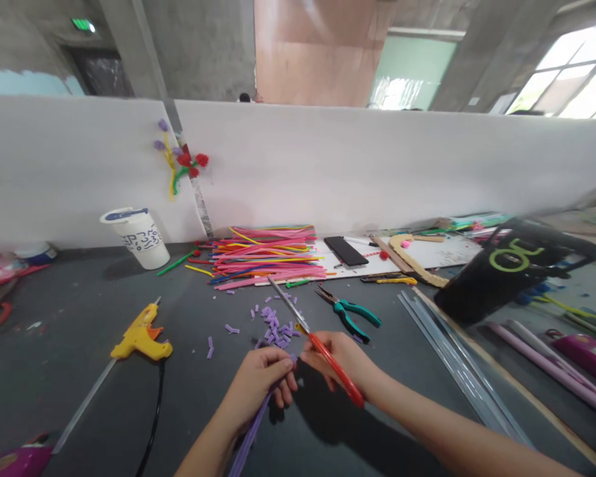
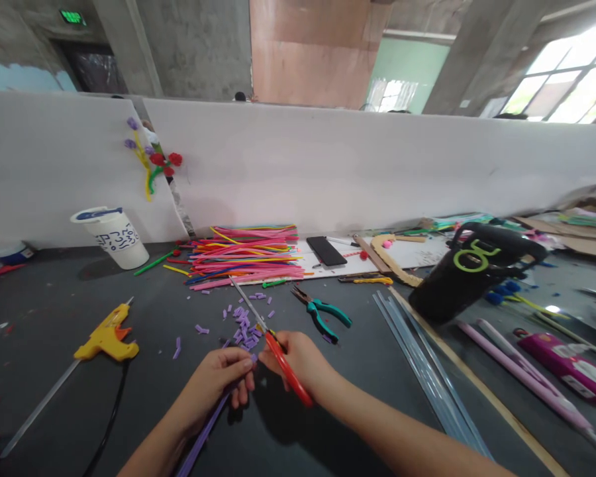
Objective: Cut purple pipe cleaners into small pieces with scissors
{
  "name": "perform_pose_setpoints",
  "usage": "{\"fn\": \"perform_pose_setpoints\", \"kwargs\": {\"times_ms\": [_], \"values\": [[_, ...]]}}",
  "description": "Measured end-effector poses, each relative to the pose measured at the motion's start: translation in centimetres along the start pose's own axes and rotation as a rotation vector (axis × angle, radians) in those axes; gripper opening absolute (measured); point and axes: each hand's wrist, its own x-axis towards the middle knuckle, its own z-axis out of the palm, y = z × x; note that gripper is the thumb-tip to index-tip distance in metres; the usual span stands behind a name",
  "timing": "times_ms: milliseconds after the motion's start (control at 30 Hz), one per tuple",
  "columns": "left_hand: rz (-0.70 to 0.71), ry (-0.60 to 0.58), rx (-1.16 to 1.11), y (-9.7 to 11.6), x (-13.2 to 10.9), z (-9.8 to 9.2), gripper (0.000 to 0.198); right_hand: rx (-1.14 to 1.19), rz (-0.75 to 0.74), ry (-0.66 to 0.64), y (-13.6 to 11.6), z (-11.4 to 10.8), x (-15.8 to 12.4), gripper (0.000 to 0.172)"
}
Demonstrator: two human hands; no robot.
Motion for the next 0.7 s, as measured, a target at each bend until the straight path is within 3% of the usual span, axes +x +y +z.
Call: {"fn": "perform_pose_setpoints", "kwargs": {"times_ms": [300, 700], "values": [[0.058, 0.053, 0.066, 0.1, 0.3, 0.0, 0.024, 0.017, -0.166, 0.061, -0.8, 1.5, 1.2, 0.009], [0.109, 0.117, 0.085, 0.4, 0.3, -0.3, 0.022, -0.043, -0.177, 0.059, -1.0, 1.2, 1.1, 0.002]]}}
